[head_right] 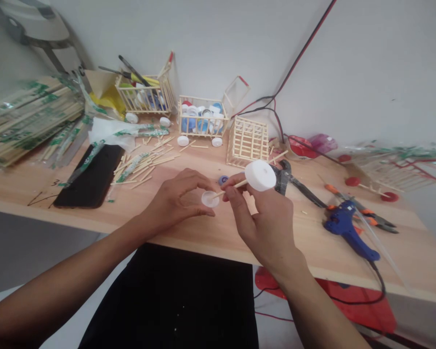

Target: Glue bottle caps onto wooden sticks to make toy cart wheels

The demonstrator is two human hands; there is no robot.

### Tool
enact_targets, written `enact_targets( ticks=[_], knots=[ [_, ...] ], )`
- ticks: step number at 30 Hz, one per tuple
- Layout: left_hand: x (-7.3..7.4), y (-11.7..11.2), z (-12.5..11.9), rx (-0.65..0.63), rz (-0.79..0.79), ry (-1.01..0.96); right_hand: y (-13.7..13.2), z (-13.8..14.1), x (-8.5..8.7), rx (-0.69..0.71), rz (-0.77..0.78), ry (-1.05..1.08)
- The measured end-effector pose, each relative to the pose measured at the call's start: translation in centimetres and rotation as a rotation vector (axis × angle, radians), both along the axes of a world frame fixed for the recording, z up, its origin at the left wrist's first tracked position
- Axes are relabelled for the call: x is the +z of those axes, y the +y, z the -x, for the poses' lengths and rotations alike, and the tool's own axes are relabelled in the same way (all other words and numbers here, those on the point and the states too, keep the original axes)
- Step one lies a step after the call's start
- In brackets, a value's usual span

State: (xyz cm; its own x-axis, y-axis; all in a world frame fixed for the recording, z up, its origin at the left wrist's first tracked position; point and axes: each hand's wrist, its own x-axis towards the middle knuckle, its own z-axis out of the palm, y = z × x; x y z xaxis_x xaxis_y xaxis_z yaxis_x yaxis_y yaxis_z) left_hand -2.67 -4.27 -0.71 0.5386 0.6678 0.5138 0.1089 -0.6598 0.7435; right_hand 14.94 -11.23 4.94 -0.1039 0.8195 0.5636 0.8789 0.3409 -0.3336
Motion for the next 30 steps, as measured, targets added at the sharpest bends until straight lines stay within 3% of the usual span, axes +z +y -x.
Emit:
enact_targets(
  ticks=[17,30],
  knots=[
    [-0.01,-0.04,0.02,-0.001,0.001,-0.002,0.64,0.09,-0.10,0.082,0.047,-0.011],
    [-0.26,0.06,0.10,0.002,-0.030,0.002,0.95,0.29,0.09,0.061,0.070,-0.030]
  ],
)
